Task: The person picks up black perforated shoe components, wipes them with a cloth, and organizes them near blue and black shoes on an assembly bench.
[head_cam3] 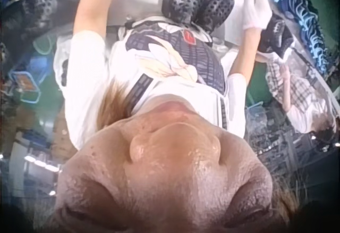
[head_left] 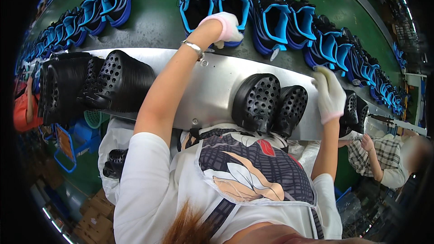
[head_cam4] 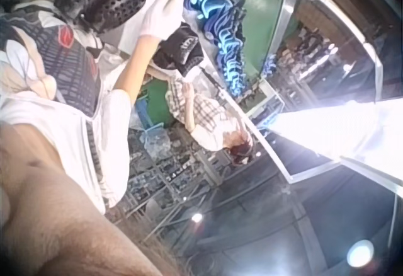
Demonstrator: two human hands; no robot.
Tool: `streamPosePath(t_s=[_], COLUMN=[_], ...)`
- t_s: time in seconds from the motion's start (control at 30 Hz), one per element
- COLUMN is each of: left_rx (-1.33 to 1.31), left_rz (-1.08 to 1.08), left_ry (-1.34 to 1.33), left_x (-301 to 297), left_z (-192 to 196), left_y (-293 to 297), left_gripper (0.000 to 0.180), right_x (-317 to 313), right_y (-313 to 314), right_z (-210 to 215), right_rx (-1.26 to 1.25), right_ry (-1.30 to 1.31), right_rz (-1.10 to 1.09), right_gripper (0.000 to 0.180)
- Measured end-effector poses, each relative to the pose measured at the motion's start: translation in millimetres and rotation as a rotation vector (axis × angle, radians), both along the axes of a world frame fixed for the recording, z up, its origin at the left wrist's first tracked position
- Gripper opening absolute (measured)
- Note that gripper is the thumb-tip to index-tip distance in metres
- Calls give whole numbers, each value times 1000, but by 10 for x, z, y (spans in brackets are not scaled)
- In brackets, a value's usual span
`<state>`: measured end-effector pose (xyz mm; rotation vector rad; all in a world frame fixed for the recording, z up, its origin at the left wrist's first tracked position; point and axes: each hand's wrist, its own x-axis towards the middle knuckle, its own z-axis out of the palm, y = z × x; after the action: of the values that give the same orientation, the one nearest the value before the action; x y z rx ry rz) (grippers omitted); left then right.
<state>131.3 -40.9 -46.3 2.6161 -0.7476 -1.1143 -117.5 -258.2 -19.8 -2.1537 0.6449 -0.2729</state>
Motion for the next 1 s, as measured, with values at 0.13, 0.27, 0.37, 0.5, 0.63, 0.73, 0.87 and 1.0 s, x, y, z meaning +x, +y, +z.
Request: streamPosePath(t_s=[0.13, 0.27, 0.37, 0.5, 0.63, 0.73, 0.87, 1.0], left_rx=[-136, -531, -147, 96, 91, 113, 162, 217], left_rz=[-153, 181, 335, 289, 248, 231, 317, 428], left_ry=[-300, -648, -829, -529, -335, -477, -576, -747], left_x=[-174, -238, -179, -9, 301, 601, 912, 920], left_z=[-146, -1, 134, -106, -141, -164, -69, -68], left_y=[268, 441, 483, 416, 395, 544, 907, 1041], left_gripper=[44, 41, 50, 59, 51, 44, 36, 32], right_x=[-761, -1129, -1200, -1064, -1037, -1065, -1039, -1037], right_y=[-250, -236, -80, -15, -83, -99, -90, -118], right_z=[-411, -932, -1391, -1502, -1569, -1601, -1568, -1573], right_rx=[37, 121, -250, -435, -422, -414, -400, -409], right_ry=[15, 105, 146, 91, 52, 50, 79, 71], right_rz=[-237, -378, -293, -260, -257, -270, -269, -258], right_gripper=[25, 23, 21, 20, 17, 18, 18, 18])
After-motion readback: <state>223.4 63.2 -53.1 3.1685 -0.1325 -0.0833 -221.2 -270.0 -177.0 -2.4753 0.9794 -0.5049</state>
